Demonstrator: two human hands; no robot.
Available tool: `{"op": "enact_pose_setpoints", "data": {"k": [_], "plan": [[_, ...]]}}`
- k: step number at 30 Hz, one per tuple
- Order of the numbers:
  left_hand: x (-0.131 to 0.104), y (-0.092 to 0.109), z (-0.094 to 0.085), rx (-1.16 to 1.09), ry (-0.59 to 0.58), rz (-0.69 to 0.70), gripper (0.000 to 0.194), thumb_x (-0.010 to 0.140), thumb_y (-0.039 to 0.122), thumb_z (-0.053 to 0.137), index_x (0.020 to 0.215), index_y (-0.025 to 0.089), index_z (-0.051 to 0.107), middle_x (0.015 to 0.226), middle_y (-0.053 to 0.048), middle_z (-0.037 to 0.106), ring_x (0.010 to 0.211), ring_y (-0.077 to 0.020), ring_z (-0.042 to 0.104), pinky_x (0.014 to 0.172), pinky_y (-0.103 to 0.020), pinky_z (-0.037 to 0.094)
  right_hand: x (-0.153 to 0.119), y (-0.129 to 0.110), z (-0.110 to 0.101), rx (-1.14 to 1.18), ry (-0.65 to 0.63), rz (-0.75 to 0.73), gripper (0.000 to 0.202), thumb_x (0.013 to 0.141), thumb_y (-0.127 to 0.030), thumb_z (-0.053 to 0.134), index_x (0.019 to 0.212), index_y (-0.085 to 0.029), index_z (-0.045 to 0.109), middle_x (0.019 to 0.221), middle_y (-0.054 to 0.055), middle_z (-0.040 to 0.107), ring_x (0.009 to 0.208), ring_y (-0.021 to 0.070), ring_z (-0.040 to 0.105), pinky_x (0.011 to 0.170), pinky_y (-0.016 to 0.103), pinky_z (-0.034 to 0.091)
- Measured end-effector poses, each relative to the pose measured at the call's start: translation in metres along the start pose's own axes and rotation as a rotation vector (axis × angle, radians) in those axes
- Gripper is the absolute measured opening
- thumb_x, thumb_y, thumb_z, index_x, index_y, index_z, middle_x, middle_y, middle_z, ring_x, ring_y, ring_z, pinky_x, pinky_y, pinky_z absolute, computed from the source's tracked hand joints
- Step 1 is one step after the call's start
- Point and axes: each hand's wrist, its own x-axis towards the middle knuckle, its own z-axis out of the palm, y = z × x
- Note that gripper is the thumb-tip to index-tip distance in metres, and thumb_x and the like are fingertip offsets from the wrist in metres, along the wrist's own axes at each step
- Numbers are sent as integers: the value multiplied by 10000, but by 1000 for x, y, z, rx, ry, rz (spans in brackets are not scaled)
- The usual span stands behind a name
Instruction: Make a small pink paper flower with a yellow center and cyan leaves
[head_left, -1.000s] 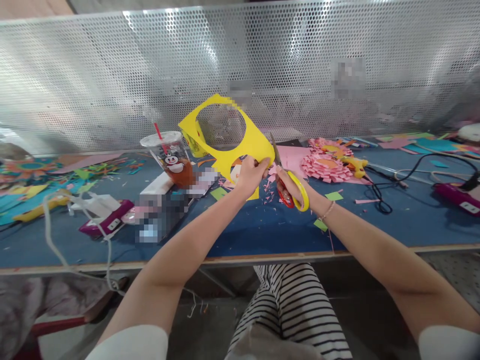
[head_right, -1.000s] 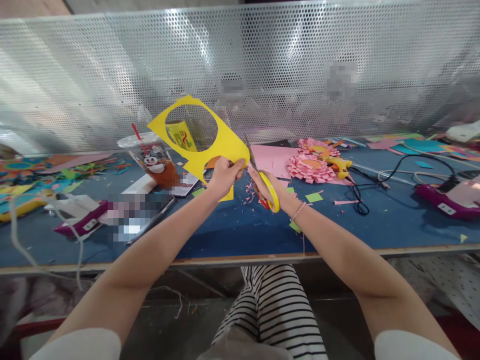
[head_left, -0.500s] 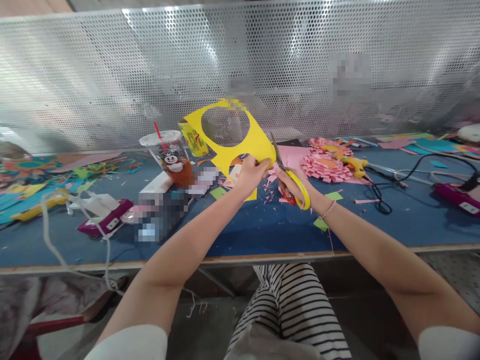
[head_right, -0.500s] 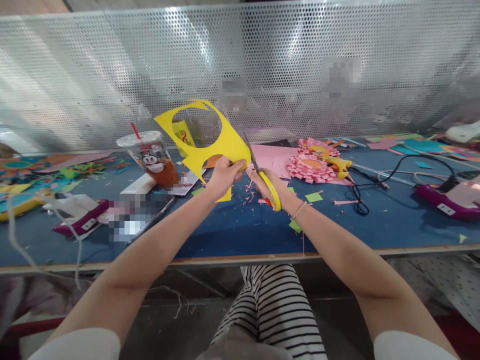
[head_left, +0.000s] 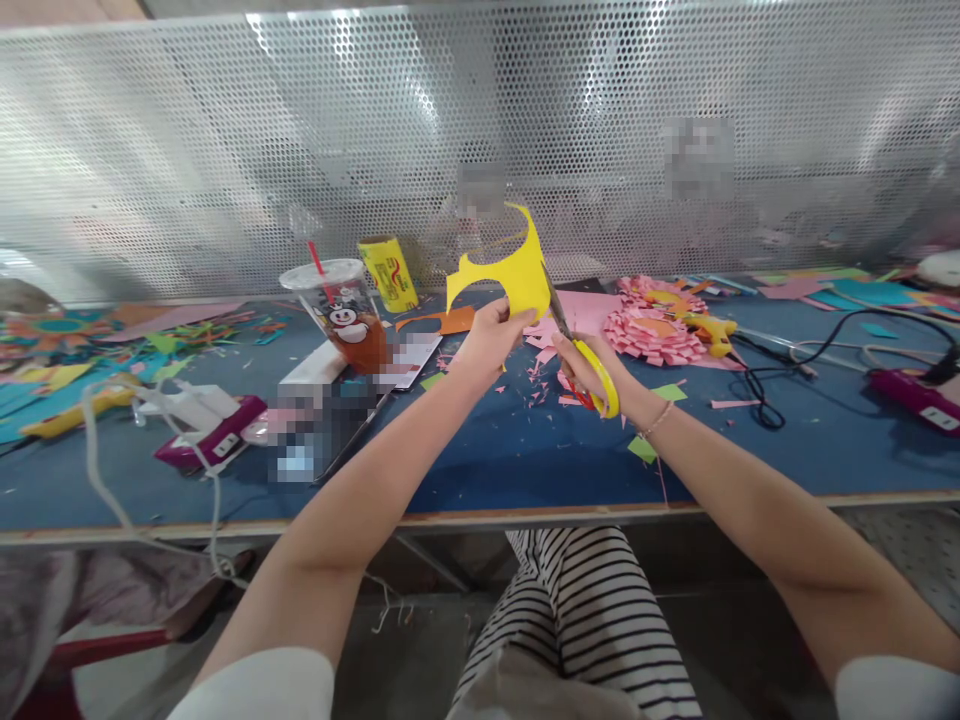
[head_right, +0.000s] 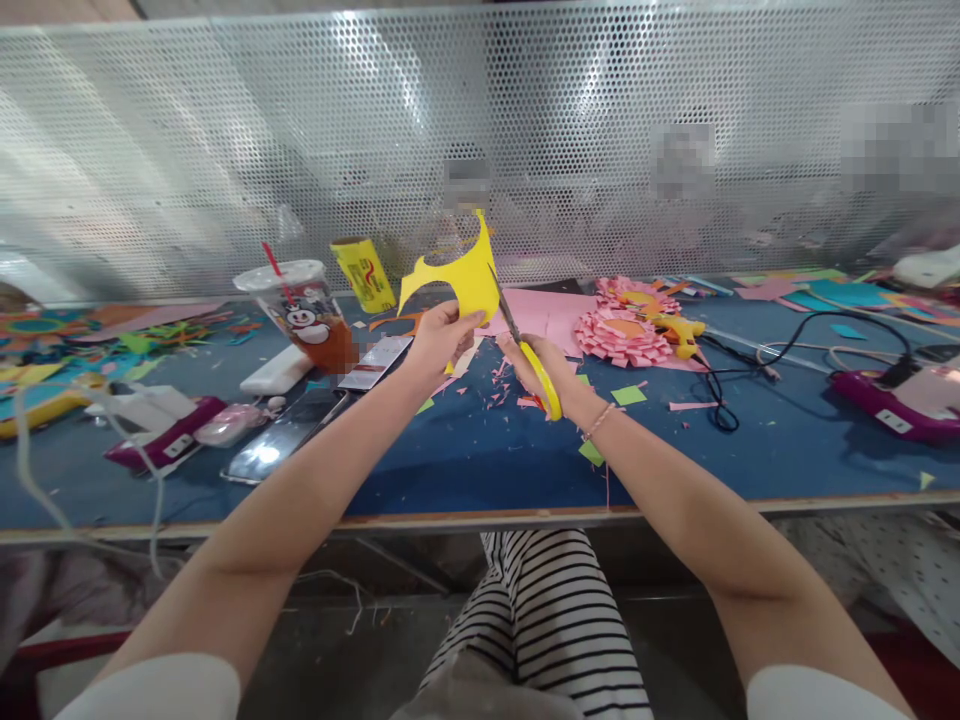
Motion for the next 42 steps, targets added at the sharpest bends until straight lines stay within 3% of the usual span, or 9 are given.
{"op": "enact_pose_setpoints", "data": {"k": [5, 11, 16, 20, 28, 33, 35, 38, 42], "plan": [[-3, -12, 4, 165, -28, 34, 138, 700, 263, 607, 675, 132, 567, 509, 33, 477, 402, -35, 325, 409, -194, 206, -1, -4, 3, 169, -33, 88, 429, 800, -584, 452, 628, -195, 400, 429, -48, 391, 339, 65, 355, 314, 192, 302], [-2, -10, 2, 166, -46, 16, 149, 691, 272, 611, 668, 128, 581, 550, 9, 547, 395, -30, 332, 407, -194, 227, 0, -5, 2, 136, -20, 37, 427, 805, -576, 450, 609, -201, 395, 420, -56, 376, 327, 57, 325, 318, 200, 271], [-2, -4, 1, 128, 52, 26, 107, 648, 216, 630, 629, 129, 571, 526, 14, 544, 410, -32, 379, 413, -177, 278, 0, 0, 3, 93, -23, -19, 437, 785, -604, 448, 635, -198, 392, 436, -61, 381, 330, 54, 338, 322, 196, 280], [-3, -6, 4, 36, 137, -17, 127, 638, 218, 633, 728, 134, 600, 609, -9, 603, 477, -66, 509, 469, -191, 400, -1, 2, 4, 128, -42, -34, 433, 791, -604, 442, 659, -194, 407, 450, -61, 390, 328, 50, 339, 314, 187, 289], [-5, -1, 1, 185, 23, 21, 142, 645, 241, 642, 599, 124, 577, 497, 1, 571, 394, -47, 446, 405, -177, 345, 1, 3, 3, 266, -32, 77, 425, 773, -599, 484, 673, -192, 419, 469, -58, 404, 343, 54, 362, 310, 177, 299], [-2, 12, -2, 140, -24, -49, 119, 625, 197, 667, 599, 106, 594, 483, -11, 574, 369, -38, 433, 392, -177, 343, 3, 9, 6, 274, -26, 13, 428, 774, -605, 479, 685, -191, 419, 487, -62, 401, 340, 41, 337, 320, 174, 294], [0, 16, -5, 101, 5, -80, 145, 594, 189, 704, 663, 104, 609, 526, -22, 598, 391, -58, 490, 408, -185, 385, 3, 10, 7, 253, -28, -1, 437, 768, -617, 476, 682, -193, 416, 478, -64, 395, 336, 44, 338, 315, 178, 287], [4, 17, -10, 59, 120, -100, 342, 526, 179, 765, 819, 126, 597, 576, -7, 602, 455, -108, 583, 451, -206, 452, 2, 8, 7, 236, -13, -13, 449, 759, -631, 472, 674, -194, 412, 472, -64, 392, 336, 46, 344, 313, 182, 283], [9, 10, -13, -79, 281, -37, 469, 520, 151, 770, 913, 187, 517, 575, 63, 537, 504, -108, 610, 524, -217, 502, -1, 2, 8, 215, -36, -18, 459, 743, -642, 484, 664, -198, 401, 454, -70, 377, 337, 46, 335, 317, 183, 281]]}}
